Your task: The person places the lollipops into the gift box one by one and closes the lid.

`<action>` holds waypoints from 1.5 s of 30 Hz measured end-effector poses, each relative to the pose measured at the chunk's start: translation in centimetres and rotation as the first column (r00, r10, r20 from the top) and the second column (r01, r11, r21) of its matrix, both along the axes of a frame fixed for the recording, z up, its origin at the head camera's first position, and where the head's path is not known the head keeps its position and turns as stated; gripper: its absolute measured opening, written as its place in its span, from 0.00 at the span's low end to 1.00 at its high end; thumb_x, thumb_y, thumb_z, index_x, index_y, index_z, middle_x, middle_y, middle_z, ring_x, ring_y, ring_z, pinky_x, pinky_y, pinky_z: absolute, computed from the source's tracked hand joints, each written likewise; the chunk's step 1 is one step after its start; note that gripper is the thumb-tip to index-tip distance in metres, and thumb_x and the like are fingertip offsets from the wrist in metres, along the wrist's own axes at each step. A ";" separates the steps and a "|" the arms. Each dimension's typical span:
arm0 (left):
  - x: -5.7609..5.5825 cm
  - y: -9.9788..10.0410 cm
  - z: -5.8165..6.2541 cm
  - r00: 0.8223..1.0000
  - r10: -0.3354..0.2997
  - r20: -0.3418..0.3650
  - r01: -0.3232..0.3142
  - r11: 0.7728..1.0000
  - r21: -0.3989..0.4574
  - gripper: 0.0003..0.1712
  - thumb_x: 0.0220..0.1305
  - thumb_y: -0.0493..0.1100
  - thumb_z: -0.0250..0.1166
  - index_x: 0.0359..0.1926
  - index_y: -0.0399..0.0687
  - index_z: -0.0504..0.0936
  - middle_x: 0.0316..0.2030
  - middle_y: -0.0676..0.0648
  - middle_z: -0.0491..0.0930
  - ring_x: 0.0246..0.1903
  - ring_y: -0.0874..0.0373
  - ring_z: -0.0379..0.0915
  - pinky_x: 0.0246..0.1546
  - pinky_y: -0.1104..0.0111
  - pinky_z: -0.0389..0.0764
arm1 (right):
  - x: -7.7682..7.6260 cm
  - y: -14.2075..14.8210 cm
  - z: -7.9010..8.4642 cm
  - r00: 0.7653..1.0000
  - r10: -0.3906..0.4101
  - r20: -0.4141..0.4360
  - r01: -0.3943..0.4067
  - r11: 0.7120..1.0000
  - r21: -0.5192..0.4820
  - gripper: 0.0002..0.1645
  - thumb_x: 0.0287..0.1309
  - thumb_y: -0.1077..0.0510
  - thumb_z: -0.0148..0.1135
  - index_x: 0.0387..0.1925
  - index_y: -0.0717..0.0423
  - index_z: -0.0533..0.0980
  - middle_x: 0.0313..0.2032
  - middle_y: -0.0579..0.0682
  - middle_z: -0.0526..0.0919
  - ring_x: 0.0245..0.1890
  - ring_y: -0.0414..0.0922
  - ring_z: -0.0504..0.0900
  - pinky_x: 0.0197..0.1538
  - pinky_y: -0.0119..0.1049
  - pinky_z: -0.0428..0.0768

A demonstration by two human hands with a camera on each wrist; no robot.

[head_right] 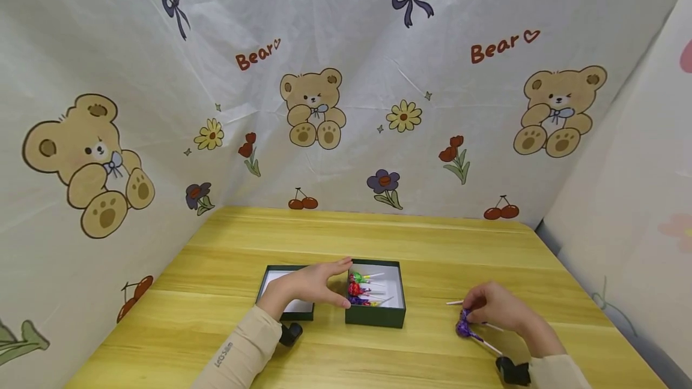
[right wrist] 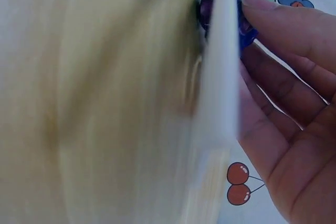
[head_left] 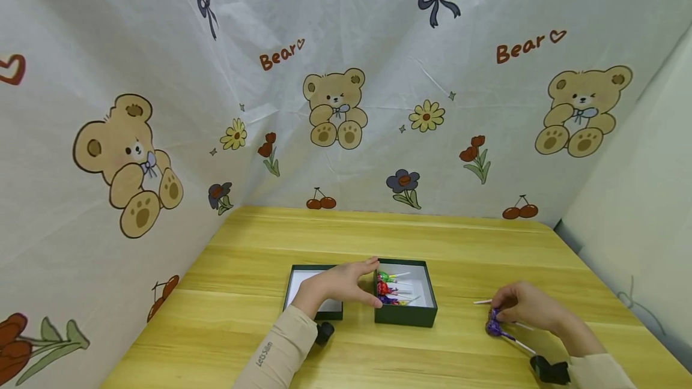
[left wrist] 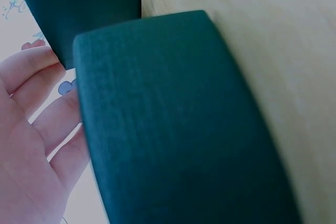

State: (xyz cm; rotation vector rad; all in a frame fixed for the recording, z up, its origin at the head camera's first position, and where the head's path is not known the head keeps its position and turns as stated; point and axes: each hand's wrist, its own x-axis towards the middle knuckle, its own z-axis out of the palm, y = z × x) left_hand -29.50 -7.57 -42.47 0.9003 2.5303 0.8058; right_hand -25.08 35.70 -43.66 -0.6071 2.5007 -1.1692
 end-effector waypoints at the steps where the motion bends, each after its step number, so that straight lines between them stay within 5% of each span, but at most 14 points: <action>1: 0.0 0.0 0.0 1.000 0.000 -0.001 0.000 1.000 -0.002 0.55 0.59 0.64 0.70 0.79 0.59 0.53 0.80 0.60 0.45 0.78 0.52 0.47 0.75 0.52 0.60 | 0.0 0.0 -0.1 1.000 0.002 0.001 -0.002 1.000 -0.005 0.09 0.59 0.71 0.63 0.41 0.75 0.78 0.38 0.60 0.85 0.33 0.31 0.80 0.34 0.29 0.81; 15: 0.0 0.2 -0.3 1.000 -0.004 -0.011 0.004 1.000 -0.020 0.54 0.59 0.65 0.69 0.79 0.60 0.53 0.80 0.60 0.46 0.78 0.51 0.48 0.75 0.52 0.61 | 0.5 -0.2 0.0 0.995 -0.072 0.065 0.077 0.994 -0.076 0.18 0.63 0.66 0.62 0.49 0.80 0.77 0.42 0.63 0.86 0.37 0.36 0.85 0.41 0.31 0.85; 24: 0.1 0.2 -0.2 1.000 0.004 -0.012 -0.004 1.000 -0.024 0.54 0.59 0.66 0.69 0.79 0.61 0.53 0.80 0.60 0.46 0.78 0.51 0.48 0.74 0.52 0.62 | 0.5 -1.8 1.2 0.994 -0.113 -0.002 0.113 0.992 -0.053 0.22 0.65 0.59 0.64 0.52 0.75 0.78 0.46 0.63 0.85 0.39 0.35 0.85 0.43 0.36 0.86; 28: 0.1 0.2 -0.1 1.000 0.005 -0.013 -0.006 1.000 -0.025 0.54 0.59 0.66 0.69 0.79 0.62 0.53 0.79 0.61 0.45 0.78 0.51 0.48 0.74 0.52 0.62 | 0.4 -2.7 1.9 0.990 -0.138 -0.039 0.136 0.990 -0.044 0.22 0.66 0.58 0.63 0.54 0.73 0.78 0.46 0.62 0.85 0.31 0.35 0.81 0.32 0.35 0.82; 34: 0.1 0.1 0.0 1.000 0.000 -0.005 0.000 1.000 -0.010 0.54 0.59 0.65 0.69 0.79 0.60 0.53 0.80 0.60 0.45 0.78 0.52 0.47 0.75 0.52 0.61 | 0.0 -4.3 3.0 0.983 -0.170 -0.068 0.168 0.985 -0.040 0.23 0.67 0.55 0.63 0.55 0.70 0.79 0.47 0.61 0.86 0.13 0.34 0.62 0.16 0.31 0.70; 40: 0.2 0.1 0.1 1.000 0.000 -0.003 0.000 1.000 -0.004 0.54 0.59 0.65 0.69 0.79 0.58 0.53 0.80 0.59 0.45 0.78 0.52 0.48 0.75 0.52 0.61 | -0.3 -6.3 3.5 0.981 -0.144 -0.132 0.140 0.989 -0.035 0.22 0.65 0.54 0.66 0.53 0.68 0.81 0.47 0.57 0.87 0.33 0.34 0.83 0.35 0.26 0.81; 42: 0.2 0.1 0.1 1.000 0.001 -0.003 -0.001 1.000 -0.001 0.54 0.59 0.65 0.70 0.79 0.58 0.53 0.80 0.59 0.46 0.78 0.52 0.48 0.75 0.52 0.61 | -0.5 -6.9 3.6 0.979 -0.127 -0.162 0.122 0.992 -0.037 0.22 0.65 0.54 0.66 0.52 0.67 0.81 0.46 0.55 0.87 0.43 0.37 0.85 0.45 0.26 0.81; 45: 0.2 0.1 0.2 1.000 0.001 -0.011 -0.001 1.000 -0.002 0.54 0.59 0.64 0.70 0.79 0.57 0.53 0.80 0.59 0.46 0.78 0.51 0.48 0.74 0.52 0.62 | -0.8 -7.7 3.8 0.976 -0.123 -0.182 0.116 0.992 -0.046 0.20 0.64 0.54 0.66 0.51 0.65 0.82 0.45 0.54 0.88 0.45 0.42 0.86 0.47 0.27 0.82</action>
